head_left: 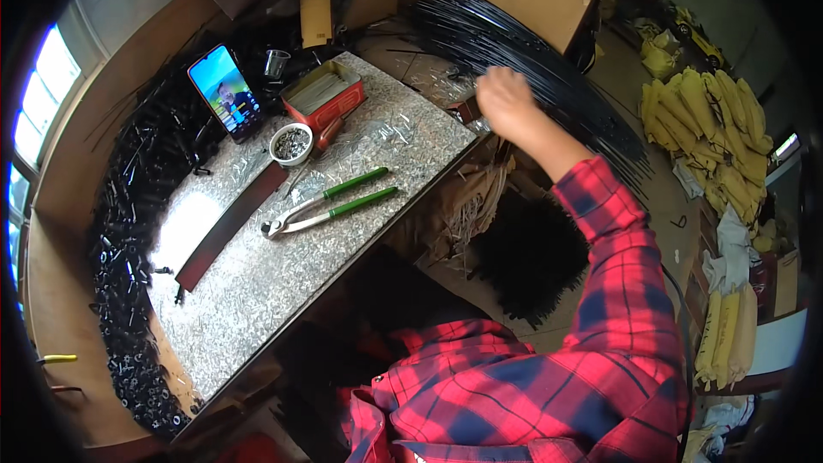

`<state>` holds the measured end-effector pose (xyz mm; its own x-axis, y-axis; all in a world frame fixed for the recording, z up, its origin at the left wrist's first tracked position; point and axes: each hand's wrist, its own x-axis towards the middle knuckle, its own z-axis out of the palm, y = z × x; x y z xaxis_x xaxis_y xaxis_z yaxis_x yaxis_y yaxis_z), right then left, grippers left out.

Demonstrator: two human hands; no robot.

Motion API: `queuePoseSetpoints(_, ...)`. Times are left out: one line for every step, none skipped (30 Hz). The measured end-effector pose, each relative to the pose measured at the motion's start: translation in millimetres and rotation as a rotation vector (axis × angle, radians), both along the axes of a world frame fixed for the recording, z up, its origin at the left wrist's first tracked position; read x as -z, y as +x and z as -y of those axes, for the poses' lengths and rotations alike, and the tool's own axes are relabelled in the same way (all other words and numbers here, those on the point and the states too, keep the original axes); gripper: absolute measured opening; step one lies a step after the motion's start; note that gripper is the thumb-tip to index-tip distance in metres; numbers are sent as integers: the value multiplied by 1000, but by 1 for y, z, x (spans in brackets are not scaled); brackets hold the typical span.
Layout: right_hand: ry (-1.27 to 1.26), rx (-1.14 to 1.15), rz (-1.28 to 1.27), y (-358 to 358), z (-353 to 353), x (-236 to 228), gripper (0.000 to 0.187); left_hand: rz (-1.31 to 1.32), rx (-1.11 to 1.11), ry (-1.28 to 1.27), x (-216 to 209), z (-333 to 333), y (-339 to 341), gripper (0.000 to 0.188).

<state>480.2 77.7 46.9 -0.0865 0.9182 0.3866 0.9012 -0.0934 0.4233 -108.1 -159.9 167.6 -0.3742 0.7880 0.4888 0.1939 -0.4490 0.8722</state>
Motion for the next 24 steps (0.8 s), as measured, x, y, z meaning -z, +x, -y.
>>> queuePoseSetpoints(7,71,8,21,7,4,18,-90,-8,-169,21,0,-2,43)
queuePoseSetpoints(52,101,22,43,11,12,19,-50,113,-335,41,-4,-4,42)
queuePoseSetpoints(83,105,38,57,13,20,20,-12,231,-501,64,-7,-6,42)
queuePoseSetpoints(109,113,62,66,13,28,21,53,160,-644,97,-12,-10,44)
queuePoseSetpoints(134,121,86,73,12,35,21,119,87,-787,137,-16,-17,47)
queuePoseSetpoints(134,123,90,80,12,43,21,243,153,-880,182,-17,-40,43)
queuePoseSetpoints(106,183,123,86,9,50,19,368,215,-969,228,-16,-67,38)
queuePoseSetpoints(78,238,158,90,6,52,19,301,130,-1005,272,-17,-81,38)
queuePoseSetpoints(81,229,158,91,4,50,19,231,42,-1035,312,-17,-96,37)
queuePoseSetpoints(46,237,168,93,3,48,18,237,34,-1033,354,-12,-116,37)
queuePoseSetpoints(15,242,177,92,-2,48,17,-42,-65,-1026,396,-4,-141,41)
queuePoseSetpoints(34,225,220,96,-1,47,15,-327,-146,-1010,405,-7,-142,45)
queuePoseSetpoints(34,229,223,99,0,46,15,-327,-141,-1009,411,-11,-148,45)
queuePoseSetpoints(26,215,181,99,0,44,13,-525,-27,-928,401,-21,-143,45)
queuePoseSetpoints(19,201,140,99,-1,43,10,-719,87,-837,391,-32,-137,44)
queuePoseSetpoints(21,197,141,100,-3,40,10,-716,83,-837,384,-39,-128,44)
queuePoseSetpoints(32,200,127,102,-5,38,9,-679,21,-794,377,-45,-113,44)
queuePoseSetpoints(43,203,114,105,-6,36,9,-642,-41,-750,370,-52,-96,44)
queuePoseSetpoints(44,207,118,110,-7,34,9,-639,-35,-749,351,-64,-71,44)
queuePoseSetpoints(63,219,69,113,-11,33,8,-590,86,-804,322,-74,-42,49)
queuePoseSetpoints(82,228,18,116,-16,34,8,-539,203,-857,302,-80,-16,54)
queuePoseSetpoints(86,218,18,115,-20,33,8,-909,156,-777,301,-83,4,51)
queuePoseSetpoints(110,216,-1,117,-23,31,8,-1273,105,-677,306,-88,25,48)
queuePoseSetpoints(131,219,-19,120,-23,31,9,-1304,234,-627,305,-94,51,47)
